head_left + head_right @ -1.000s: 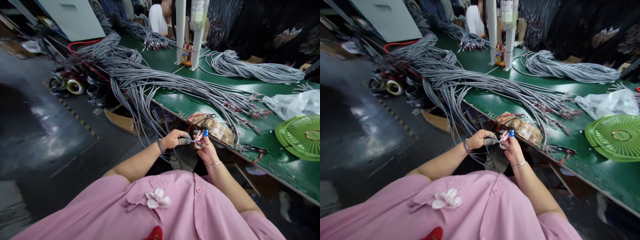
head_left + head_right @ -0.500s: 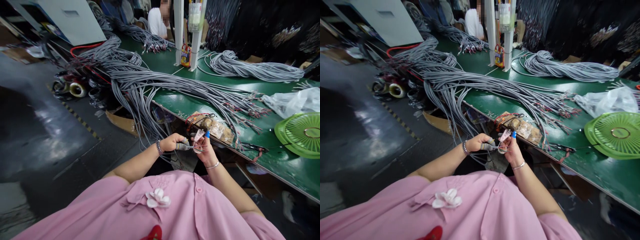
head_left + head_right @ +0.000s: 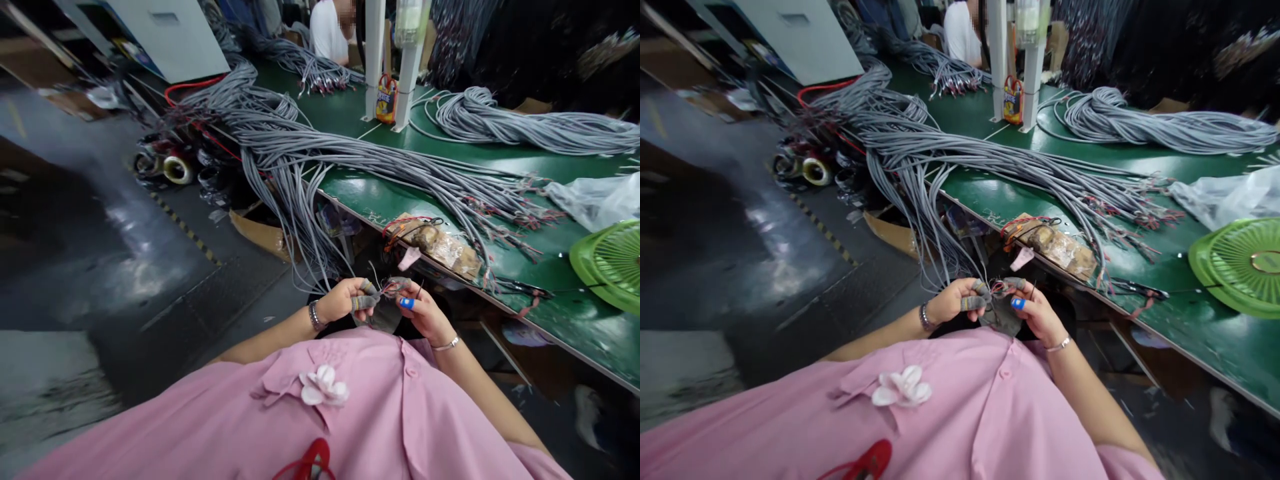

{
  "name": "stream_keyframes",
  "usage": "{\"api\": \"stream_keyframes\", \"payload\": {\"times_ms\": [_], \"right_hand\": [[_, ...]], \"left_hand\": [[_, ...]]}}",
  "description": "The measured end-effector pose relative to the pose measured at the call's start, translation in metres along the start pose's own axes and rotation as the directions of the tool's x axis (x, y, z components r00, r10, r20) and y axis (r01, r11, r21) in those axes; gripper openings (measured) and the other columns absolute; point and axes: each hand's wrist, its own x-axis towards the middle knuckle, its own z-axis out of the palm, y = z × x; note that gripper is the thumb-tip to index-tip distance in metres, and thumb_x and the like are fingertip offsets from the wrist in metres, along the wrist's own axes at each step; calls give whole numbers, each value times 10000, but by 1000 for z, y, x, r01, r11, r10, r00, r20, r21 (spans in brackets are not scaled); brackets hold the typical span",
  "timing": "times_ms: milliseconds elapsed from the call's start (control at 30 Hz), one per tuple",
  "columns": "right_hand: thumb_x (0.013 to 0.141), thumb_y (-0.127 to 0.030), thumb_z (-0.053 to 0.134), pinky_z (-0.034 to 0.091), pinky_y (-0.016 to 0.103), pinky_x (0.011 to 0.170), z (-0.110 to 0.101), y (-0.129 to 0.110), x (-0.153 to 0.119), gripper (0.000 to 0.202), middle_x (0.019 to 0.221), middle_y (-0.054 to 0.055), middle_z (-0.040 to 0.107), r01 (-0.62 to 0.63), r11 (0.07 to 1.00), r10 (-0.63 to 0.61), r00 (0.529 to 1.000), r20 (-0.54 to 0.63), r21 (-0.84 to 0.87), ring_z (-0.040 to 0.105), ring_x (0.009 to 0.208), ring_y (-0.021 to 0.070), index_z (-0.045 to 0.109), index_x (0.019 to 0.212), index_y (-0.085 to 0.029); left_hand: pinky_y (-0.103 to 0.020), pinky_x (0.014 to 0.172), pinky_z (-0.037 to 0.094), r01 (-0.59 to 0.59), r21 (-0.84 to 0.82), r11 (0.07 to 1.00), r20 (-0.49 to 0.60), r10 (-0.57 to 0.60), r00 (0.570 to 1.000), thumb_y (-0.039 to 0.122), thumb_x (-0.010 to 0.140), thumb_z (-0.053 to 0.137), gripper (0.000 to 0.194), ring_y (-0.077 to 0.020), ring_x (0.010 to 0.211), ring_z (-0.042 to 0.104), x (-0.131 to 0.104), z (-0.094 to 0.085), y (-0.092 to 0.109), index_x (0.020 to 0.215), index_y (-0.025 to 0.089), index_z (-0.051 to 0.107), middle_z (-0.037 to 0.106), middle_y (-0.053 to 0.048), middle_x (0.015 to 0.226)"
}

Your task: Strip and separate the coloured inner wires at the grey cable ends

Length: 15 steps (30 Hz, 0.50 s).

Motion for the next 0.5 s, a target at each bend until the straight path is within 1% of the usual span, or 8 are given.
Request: {"api": "stream_keyframes", "payload": {"times_ms": [100,167,200,267,300,367,433,500], "right_hand": [[663,-286,847,483,233,629,18,-5,-7,440,1038,85,705,92,987,-81,993,86,-135,593,774,148,716,1074,-198],[702,-297,832,504,273,748,30,-9,-8,313,974,71,711,179,956,-171,984,55,-231,613,843,170,741,984,-198],[723,-304,819,504,284,763,35,-10,-9,242,922,61,713,208,938,-210,977,25,-276,614,826,170,748,930,-198],[754,-328,796,500,287,713,42,-12,-10,171,826,44,706,231,911,-253,967,-22,-341,601,740,160,756,859,-198],[758,-340,790,492,281,671,44,-13,-11,171,799,40,702,229,906,-255,967,-25,-356,589,703,156,760,850,-198],[745,-353,797,462,265,594,47,-15,-14,192,789,39,702,217,905,-232,973,1,-365,563,654,147,771,855,-197],[729,-338,805,423,241,537,48,-16,-16,200,789,40,701,198,916,-201,979,25,-348,528,614,126,775,860,-191],[725,-308,798,352,208,464,50,-16,-15,173,744,32,683,169,945,-176,984,0,-280,448,540,89,764,833,-177]], "left_hand": [[-169,453,483,-17,-44,999,-69,14,998,489,705,803,475,-96,479,616,-3,8,-6,883,115,571,684,-40,674],[-176,474,501,-22,-58,998,-87,17,996,469,701,812,470,-93,488,618,-4,12,-7,893,118,566,679,-30,670],[-183,488,511,-27,-62,998,-91,21,996,460,695,819,471,-93,492,618,-4,13,-8,898,120,564,676,-24,667],[-191,508,520,-37,-75,997,-63,32,998,461,696,821,478,-95,502,623,-4,12,-9,914,124,561,683,-27,681],[-193,514,519,-29,-87,996,-13,28,1000,485,713,801,480,-101,511,632,-4,10,-9,923,125,563,695,-41,699],[-209,509,515,37,-119,992,149,-19,989,563,766,725,494,-125,521,652,-2,5,-9,924,119,575,722,-90,739],[-222,476,497,140,-133,981,308,-94,947,623,798,653,528,-144,494,648,0,1,-9,896,106,600,726,-122,728],[-209,424,449,178,-149,973,361,-114,926,626,781,669,547,-124,424,595,2,0,-8,871,87,639,701,-100,647]]}}
